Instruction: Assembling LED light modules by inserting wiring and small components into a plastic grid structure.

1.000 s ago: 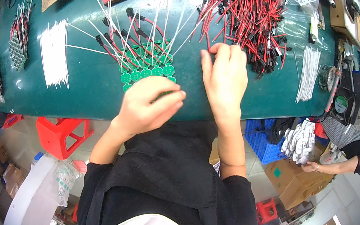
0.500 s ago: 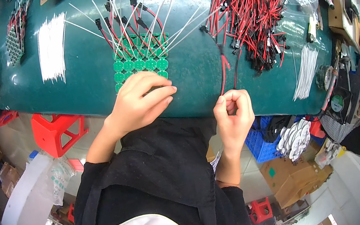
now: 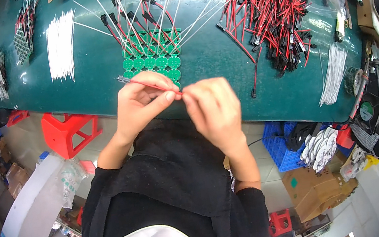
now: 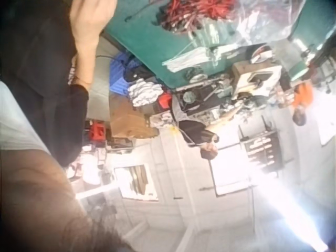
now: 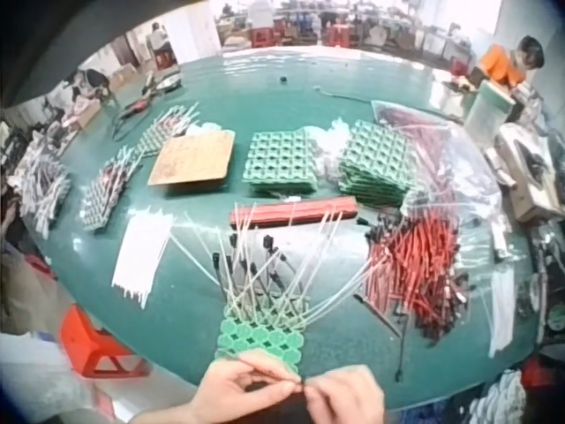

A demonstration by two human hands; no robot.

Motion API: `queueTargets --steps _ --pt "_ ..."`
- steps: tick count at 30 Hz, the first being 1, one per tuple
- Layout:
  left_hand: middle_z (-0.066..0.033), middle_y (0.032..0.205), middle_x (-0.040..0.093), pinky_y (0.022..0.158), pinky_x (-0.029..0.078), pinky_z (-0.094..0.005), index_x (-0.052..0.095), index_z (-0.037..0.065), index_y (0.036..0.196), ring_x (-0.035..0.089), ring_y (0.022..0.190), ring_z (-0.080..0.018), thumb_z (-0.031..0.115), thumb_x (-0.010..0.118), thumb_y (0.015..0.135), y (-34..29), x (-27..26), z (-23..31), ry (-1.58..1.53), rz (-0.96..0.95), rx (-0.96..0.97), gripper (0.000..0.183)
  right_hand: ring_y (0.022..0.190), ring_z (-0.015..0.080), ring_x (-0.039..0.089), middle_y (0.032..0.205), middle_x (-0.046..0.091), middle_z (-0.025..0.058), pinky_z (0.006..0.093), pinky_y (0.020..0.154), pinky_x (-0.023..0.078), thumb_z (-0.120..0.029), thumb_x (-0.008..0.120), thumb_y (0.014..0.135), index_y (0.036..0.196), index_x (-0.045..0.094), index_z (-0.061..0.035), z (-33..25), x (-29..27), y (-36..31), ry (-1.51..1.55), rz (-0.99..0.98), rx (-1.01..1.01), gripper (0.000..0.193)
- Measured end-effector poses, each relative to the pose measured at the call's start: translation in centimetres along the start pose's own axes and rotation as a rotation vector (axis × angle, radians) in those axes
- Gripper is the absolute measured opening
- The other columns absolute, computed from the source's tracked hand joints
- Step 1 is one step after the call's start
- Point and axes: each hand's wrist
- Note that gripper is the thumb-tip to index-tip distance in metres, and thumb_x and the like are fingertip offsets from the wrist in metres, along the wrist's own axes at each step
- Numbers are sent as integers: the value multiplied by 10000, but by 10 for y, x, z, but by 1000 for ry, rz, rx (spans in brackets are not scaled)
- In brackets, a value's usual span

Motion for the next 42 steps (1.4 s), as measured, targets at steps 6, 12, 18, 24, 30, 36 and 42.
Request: queueTargets --steps 6,12,18,24,30,36,42 --pt "-86 895 691 675 574 -268 658 -32 901 697 751 -147 -33 704 815 23 -4 -5 723 203 331 97 896 326 553 943 547 143 425 782 460 -70 664 851 986 610 -20 38 -41 18 -705 -12 345 154" --pt "-86 876 691 653 572 -266 660 -34 884 695 718 -156 -28 706 815 25 -5 -9 805 202 333 83 821 307 553 893 539 135 422 746 458 -51 671 830 886 567 -10 54 -38 14 -660 -33 304 125" --pt "-92 872 682 629 570 -258 649 -23 886 690 709 -153 -40 712 805 28 -5 -16 827 226 398 103 744 223 535 884 537 102 351 681 462 -24 657 853 903 563 -1 47 -37 13 -333 163 369 109" --pt "-100 860 669 620 573 -257 633 -18 908 686 702 -154 -65 708 791 28 -7 -19 854 222 477 146 725 114 550 940 576 77 243 634 475 -43 620 920 940 560 8 50 -40 -4 -38 419 449 81" --pt "-98 859 665 614 570 -257 633 -16 905 685 695 -156 -65 702 789 28 -5 -16 896 198 458 144 710 100 590 816 619 91 221 617 502 -60 546 984 1100 486 17 32 -44 -10 236 442 495 152" --pt "-86 847 650 584 560 -252 634 -5 885 681 671 -149 -61 700 788 30 -3 -16 987 182 490 130 754 169 636 932 646 162 272 663 565 -18 513 987 1229 490 84 16 -41 -8 453 512 405 263" --pt "-75 848 649 564 548 -244 620 6 833 675 661 -136 -61 710 776 29 0 -17 1024 235 508 126 692 219 671 902 666 200 309 595 587 -37 533 981 1135 533 92 9 -41 -19 582 565 439 200"
Point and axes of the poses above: each hand's wrist, its own y-axis towards the middle knuckle, its own x-axis out of the palm, z = x × y
